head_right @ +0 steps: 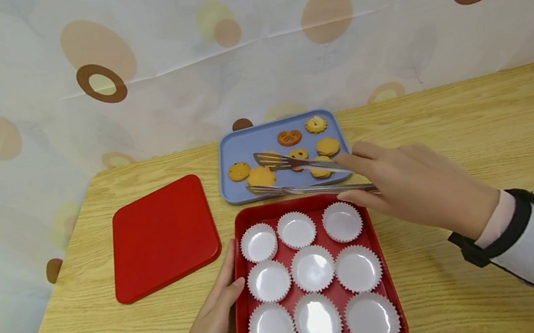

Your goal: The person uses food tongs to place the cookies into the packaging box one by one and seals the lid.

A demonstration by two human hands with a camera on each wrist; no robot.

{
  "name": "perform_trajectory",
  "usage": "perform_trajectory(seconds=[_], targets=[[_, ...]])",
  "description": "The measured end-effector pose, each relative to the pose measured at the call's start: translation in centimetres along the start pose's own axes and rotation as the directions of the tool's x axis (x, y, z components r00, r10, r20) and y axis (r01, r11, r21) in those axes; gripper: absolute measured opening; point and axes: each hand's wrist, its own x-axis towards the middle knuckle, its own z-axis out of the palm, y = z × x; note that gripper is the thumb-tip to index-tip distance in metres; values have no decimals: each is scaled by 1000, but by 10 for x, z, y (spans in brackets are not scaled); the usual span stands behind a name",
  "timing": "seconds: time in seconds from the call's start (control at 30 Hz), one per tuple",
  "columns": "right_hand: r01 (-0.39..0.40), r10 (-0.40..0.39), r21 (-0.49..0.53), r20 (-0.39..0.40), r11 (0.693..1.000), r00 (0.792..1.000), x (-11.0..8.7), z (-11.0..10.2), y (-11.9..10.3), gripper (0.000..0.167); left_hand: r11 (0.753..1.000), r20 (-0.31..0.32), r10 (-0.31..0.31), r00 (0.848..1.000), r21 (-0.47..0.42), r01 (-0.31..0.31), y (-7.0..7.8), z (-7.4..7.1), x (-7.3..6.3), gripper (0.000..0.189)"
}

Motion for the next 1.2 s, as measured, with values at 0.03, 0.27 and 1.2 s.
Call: perform_trajectory(seconds=[0.03, 0.27, 1.2], targets=[[6, -6, 0, -7, 1000, 1000, -3, 0, -1, 46, 1000, 1, 0, 1000, 0, 0, 0, 0, 0, 63], [22, -21, 18, -15, 1000, 1000, -19, 0, -12, 49, 1000, 1, -1, 1000, 5, 1, -1, 0, 0, 64], [31, -37, 45, 152, 999, 988, -22, 14, -38, 52, 999, -21, -22, 1000, 38, 23, 1, 0, 1, 62]])
